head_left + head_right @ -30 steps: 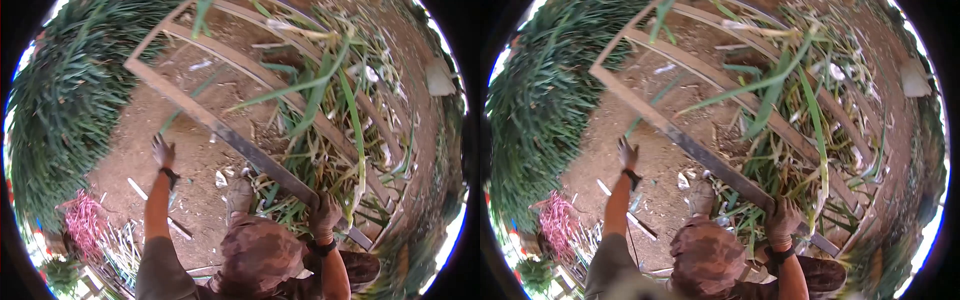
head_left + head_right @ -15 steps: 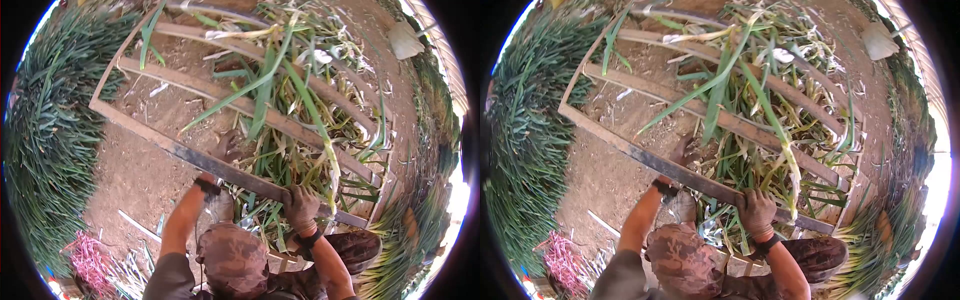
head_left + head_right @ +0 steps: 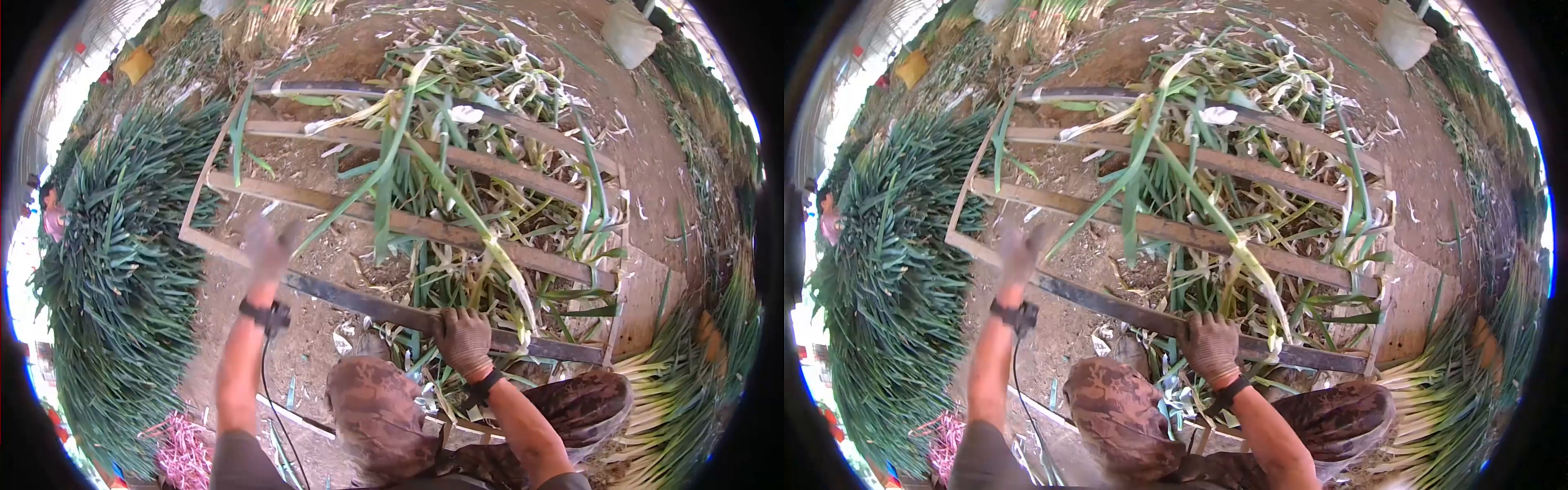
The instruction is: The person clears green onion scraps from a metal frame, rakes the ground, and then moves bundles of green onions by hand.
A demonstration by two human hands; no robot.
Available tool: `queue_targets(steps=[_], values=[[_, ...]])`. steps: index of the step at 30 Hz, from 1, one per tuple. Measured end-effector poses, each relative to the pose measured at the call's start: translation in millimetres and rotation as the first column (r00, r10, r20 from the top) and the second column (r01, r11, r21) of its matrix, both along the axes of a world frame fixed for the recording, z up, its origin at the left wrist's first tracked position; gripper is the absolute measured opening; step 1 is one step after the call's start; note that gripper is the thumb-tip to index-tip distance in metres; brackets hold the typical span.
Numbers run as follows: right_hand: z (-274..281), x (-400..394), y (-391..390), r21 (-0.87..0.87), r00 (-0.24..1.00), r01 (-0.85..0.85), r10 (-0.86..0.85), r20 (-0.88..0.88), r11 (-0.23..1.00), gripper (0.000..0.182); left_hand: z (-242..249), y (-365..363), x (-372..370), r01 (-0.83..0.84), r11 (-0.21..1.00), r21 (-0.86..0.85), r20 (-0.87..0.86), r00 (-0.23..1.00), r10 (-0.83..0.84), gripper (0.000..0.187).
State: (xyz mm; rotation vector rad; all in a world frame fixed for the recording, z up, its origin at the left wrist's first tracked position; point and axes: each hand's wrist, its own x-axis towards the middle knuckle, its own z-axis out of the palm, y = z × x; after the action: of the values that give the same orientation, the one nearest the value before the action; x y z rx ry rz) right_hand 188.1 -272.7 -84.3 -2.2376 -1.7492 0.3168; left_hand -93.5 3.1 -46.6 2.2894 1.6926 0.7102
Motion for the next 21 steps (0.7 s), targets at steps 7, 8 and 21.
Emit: queue_targets(steps=[7,8,21], values=[[5,7,-1,0.014,0.999,-0.003,0.004,-0.045,1.000,0.031,-44,53,271,0.222,0.783,-0.582,0.194,0.972,-0.132,0.070],[3,8,-3,0.025,0.998,-0.005,0.007,-0.057,1.000,0.030,-15,18,304,0.258,0.834,-0.487,0.311,0.944,-0.110,0.067],[-5,19,-12,0.087,0.987,-0.037,0.050,-0.152,0.996,0.033,175,139,400,0.805,0.433,0.405,-0.631,0.589,-0.505,0.037]])
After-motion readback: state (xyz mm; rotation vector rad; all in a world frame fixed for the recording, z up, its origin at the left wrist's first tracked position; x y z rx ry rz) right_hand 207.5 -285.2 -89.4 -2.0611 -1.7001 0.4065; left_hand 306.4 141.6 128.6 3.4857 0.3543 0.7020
